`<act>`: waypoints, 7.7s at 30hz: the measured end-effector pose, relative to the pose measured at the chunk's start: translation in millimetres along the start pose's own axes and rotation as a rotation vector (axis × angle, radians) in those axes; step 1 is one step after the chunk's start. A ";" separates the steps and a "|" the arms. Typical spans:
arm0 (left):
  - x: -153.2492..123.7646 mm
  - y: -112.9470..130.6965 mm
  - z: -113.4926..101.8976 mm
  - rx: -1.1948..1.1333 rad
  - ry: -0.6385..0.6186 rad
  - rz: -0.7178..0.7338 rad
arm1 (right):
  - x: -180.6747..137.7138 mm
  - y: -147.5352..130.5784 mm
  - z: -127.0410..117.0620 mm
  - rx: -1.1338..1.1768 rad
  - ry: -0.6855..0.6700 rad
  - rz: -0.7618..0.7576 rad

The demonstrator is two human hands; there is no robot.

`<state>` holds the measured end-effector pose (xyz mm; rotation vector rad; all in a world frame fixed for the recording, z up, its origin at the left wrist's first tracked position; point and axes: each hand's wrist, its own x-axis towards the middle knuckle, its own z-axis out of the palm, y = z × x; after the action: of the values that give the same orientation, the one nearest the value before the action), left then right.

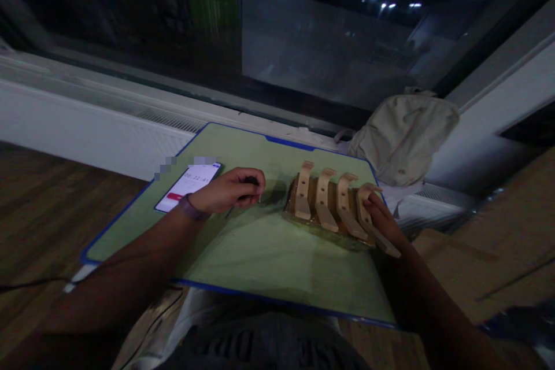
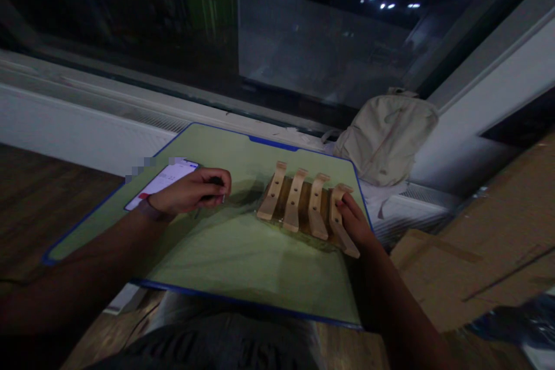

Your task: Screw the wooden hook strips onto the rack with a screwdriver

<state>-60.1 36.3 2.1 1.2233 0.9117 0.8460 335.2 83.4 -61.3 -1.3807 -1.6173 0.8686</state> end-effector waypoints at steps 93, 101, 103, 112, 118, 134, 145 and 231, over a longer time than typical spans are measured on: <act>-9.2 -16.1 21.2 0.127 -0.167 -0.115 | -0.6 -192.9 82.4 -0.686 -0.778 -1.080; -9.6 -19.6 19.5 0.168 -0.152 -0.145 | 0.3 -190.1 89.9 -0.662 -0.851 -1.100; -9.2 -19.5 19.8 0.176 -0.151 -0.139 | 0.4 -188.6 90.6 -0.655 -0.856 -1.097; -7.9 -13.6 20.6 0.243 -0.120 -0.095 | 0.5 -185.5 96.9 -0.710 -0.972 -1.097; -6.5 -14.2 20.0 0.263 -0.116 -0.073 | 2.8 -187.2 100.1 -0.723 -0.957 -1.131; -6.0 -20.7 19.2 0.216 -0.091 -0.072 | 9.8 -190.4 90.1 -0.776 -0.953 -1.085; -5.9 -20.7 17.6 0.275 -0.133 -0.088 | 1.1 -188.0 98.1 -0.768 -0.988 -1.073; 3.5 -13.4 18.6 0.391 0.123 -0.010 | -23.9 -199.6 74.6 -0.474 -1.126 -0.759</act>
<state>-41.0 30.2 -9.7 1.5119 1.2218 0.7613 185.1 28.1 81.5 -0.3201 -3.0595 0.8296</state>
